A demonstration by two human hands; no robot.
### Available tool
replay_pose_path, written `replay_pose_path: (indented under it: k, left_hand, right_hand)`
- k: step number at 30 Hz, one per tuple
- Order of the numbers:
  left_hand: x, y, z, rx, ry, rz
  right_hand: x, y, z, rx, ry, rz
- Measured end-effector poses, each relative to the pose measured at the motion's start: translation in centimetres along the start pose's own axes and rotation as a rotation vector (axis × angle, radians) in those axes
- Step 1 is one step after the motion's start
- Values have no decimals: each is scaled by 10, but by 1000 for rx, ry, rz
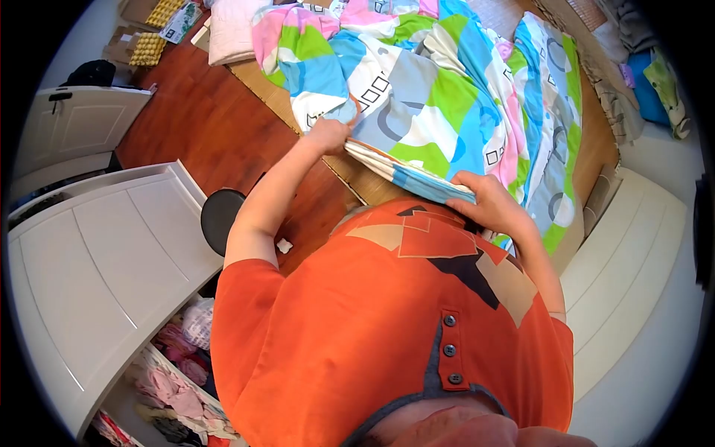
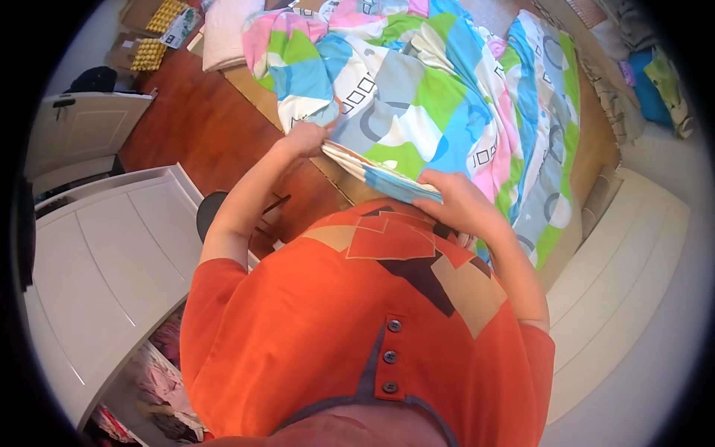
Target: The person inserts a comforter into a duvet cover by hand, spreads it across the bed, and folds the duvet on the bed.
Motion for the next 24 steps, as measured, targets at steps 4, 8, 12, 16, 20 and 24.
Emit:
replay_pose_path:
  k: [4, 8, 12, 16, 20, 24]
  left_hand:
    - [-65, 81, -31, -40, 62, 735]
    - [-122, 72, -23, -159, 395, 1425]
    - [-69, -41, -14, -275, 438, 813]
    - [-76, -28, -12, -510, 541, 723]
    - [-48, -34, -21, -496, 605, 454]
    - [-14, -46, -29, -393, 395, 236]
  right_hand:
    - [-24, 12, -18, 89, -252, -4]
    - [-38, 15, -12, 125, -62, 117]
    - [-35, 5, -7, 108, -122, 69]
    - [-45, 13, -20, 130, -92, 71]
    - [-49, 12, -26, 203, -86, -29]
    - [-47, 9, -20, 176, -12, -42]
Point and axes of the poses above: each hand's wrist, its own x-axis towards the middle knuckle, its own y-axis out of the back of the hand, z = x × y, the point moved 3 cm from there along x, towards the middle knuckle, and after that the axes turned 15 degrees about -z, right-handed, at the moved point
